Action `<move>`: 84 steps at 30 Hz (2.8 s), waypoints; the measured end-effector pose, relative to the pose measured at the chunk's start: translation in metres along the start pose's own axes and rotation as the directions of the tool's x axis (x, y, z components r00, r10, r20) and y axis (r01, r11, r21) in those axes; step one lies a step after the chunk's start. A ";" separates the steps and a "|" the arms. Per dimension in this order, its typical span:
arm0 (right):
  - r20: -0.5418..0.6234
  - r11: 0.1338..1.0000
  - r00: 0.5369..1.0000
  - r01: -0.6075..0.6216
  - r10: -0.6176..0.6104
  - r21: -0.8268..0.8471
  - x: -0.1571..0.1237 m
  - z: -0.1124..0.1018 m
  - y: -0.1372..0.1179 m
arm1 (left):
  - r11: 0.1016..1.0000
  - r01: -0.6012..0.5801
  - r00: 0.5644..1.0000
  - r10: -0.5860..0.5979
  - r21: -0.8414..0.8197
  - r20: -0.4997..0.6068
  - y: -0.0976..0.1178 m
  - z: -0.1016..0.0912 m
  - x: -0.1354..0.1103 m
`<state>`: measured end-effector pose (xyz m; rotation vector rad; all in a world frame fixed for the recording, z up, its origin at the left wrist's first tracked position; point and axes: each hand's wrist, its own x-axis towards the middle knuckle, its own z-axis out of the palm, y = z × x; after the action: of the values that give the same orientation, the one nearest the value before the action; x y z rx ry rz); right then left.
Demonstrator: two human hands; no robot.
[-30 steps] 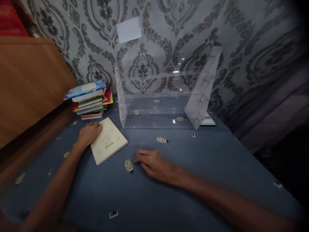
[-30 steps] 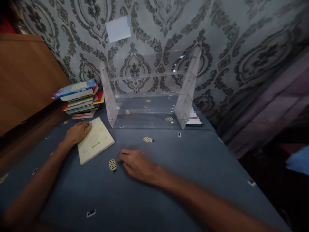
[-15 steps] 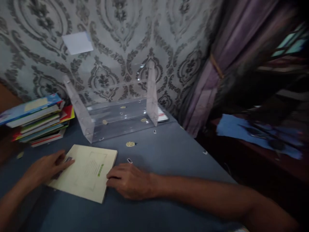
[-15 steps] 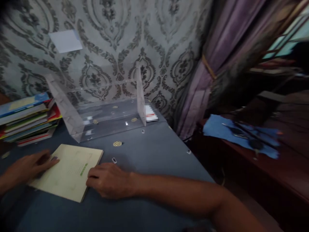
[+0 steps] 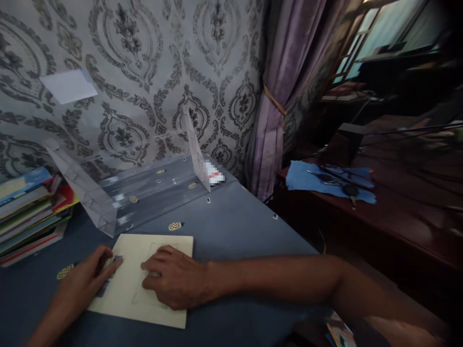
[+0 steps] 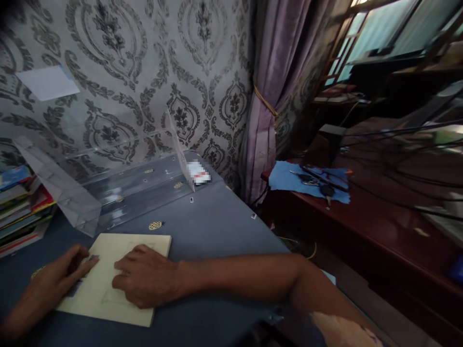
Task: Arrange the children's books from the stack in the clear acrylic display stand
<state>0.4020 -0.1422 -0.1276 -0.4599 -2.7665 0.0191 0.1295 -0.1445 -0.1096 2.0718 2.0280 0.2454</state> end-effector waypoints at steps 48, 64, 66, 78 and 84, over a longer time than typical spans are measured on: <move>0.229 0.976 0.964 -0.168 0.133 0.142 -0.015 -0.007 -0.039 | 0.714 -0.637 0.715 0.688 0.290 -0.124 0.078 0.036 0.080; 0.260 0.958 0.955 -0.197 0.139 0.210 0.006 -0.030 -0.017 | 0.925 -0.380 0.849 0.362 0.032 -0.384 0.002 0.032 0.004; 0.288 0.957 0.948 -0.198 0.132 0.214 0.013 -0.037 -0.013 | 0.926 -0.374 0.853 0.365 0.049 -0.374 0.002 0.035 0.004; 0.080 0.978 0.981 -0.186 0.178 0.100 0.066 0.014 0.014 | 0.920 -0.388 0.843 0.380 0.059 -0.381 0.003 0.037 0.005; 0.098 0.955 0.954 -0.289 0.282 0.068 0.058 0.016 0.027 | 0.923 -0.377 0.851 0.376 0.073 -0.365 0.003 0.036 0.005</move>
<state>0.3534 -0.0975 -0.1257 -0.8526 -2.7448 0.2260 0.1430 -0.1409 -0.1436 2.5726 1.7672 0.7644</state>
